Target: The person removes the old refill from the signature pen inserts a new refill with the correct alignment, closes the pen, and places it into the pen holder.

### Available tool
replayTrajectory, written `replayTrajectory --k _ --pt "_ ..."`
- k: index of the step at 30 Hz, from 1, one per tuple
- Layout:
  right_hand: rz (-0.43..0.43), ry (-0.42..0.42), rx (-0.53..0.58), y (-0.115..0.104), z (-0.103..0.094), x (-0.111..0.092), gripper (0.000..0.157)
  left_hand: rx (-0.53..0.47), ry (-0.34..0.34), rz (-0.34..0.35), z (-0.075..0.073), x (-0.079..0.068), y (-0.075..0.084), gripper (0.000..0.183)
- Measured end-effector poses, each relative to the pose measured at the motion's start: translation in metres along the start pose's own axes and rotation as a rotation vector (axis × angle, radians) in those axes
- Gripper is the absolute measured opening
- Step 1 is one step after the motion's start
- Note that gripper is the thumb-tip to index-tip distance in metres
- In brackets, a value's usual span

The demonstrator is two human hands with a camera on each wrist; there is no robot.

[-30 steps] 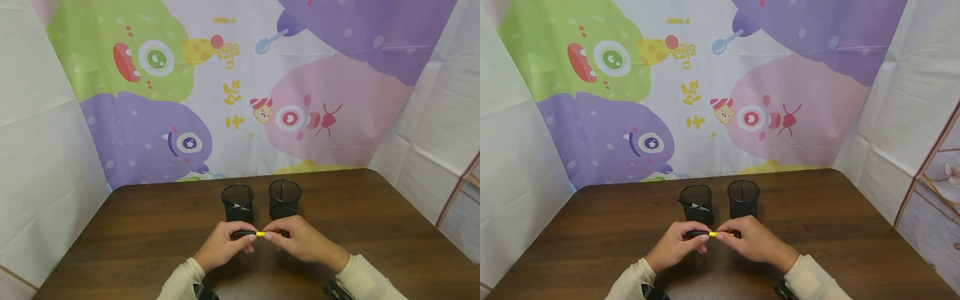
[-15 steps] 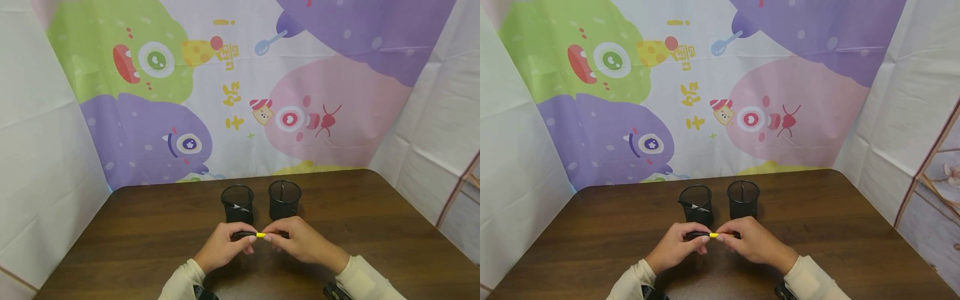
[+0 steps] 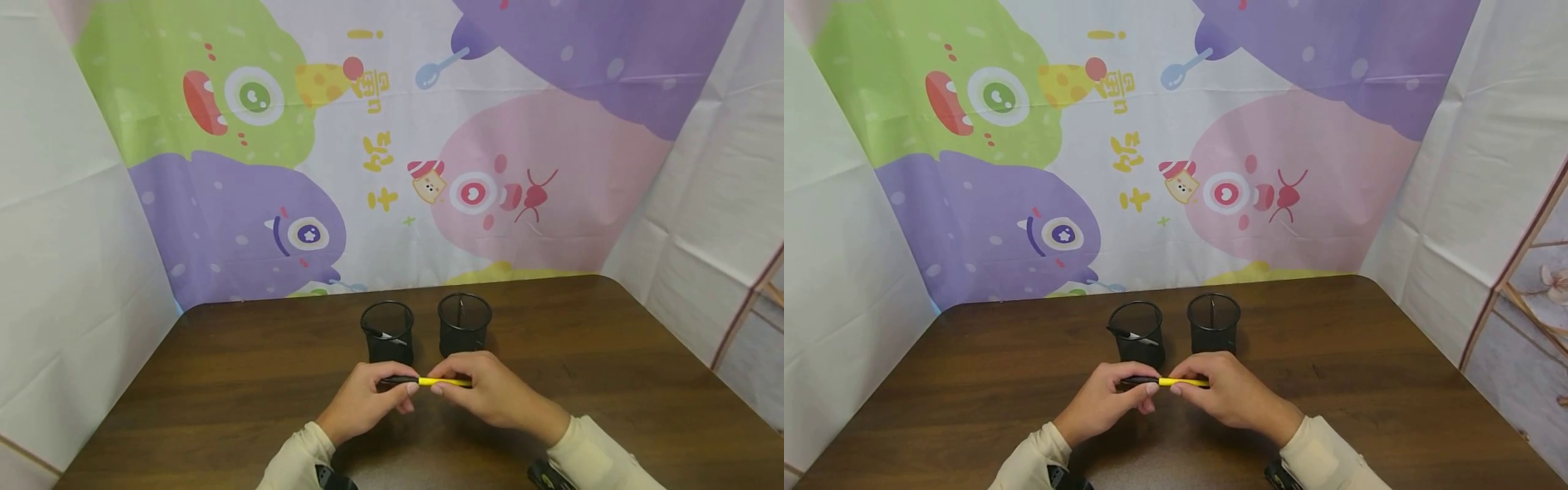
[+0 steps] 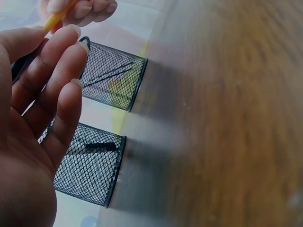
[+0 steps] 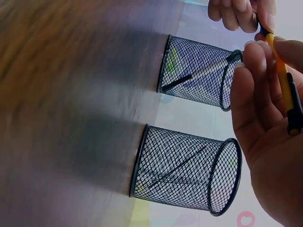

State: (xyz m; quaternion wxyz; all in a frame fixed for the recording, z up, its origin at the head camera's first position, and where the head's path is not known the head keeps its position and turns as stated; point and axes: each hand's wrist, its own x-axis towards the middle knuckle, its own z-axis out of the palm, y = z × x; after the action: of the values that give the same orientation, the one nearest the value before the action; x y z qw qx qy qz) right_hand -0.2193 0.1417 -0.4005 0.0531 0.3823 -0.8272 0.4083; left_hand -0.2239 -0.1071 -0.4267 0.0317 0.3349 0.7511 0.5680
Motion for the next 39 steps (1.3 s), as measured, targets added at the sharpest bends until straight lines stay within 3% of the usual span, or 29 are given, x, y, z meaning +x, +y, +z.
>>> replayTrajectory --k 13,30,39 --pt "-0.020 0.038 -0.013 0.0006 0.0016 0.0000 0.008 0.025 -0.004 -0.026 0.0003 0.0000 0.0010 0.019" --pt "-0.038 0.060 -0.013 0.0035 0.0026 -0.0003 0.015 0.025 -0.013 -0.024 0.0007 0.0002 0.0000 0.018" --pt "0.036 0.011 0.004 0.0008 0.0013 0.0002 0.008 0.011 0.000 -0.015 0.0008 -0.0003 -0.0014 0.017"
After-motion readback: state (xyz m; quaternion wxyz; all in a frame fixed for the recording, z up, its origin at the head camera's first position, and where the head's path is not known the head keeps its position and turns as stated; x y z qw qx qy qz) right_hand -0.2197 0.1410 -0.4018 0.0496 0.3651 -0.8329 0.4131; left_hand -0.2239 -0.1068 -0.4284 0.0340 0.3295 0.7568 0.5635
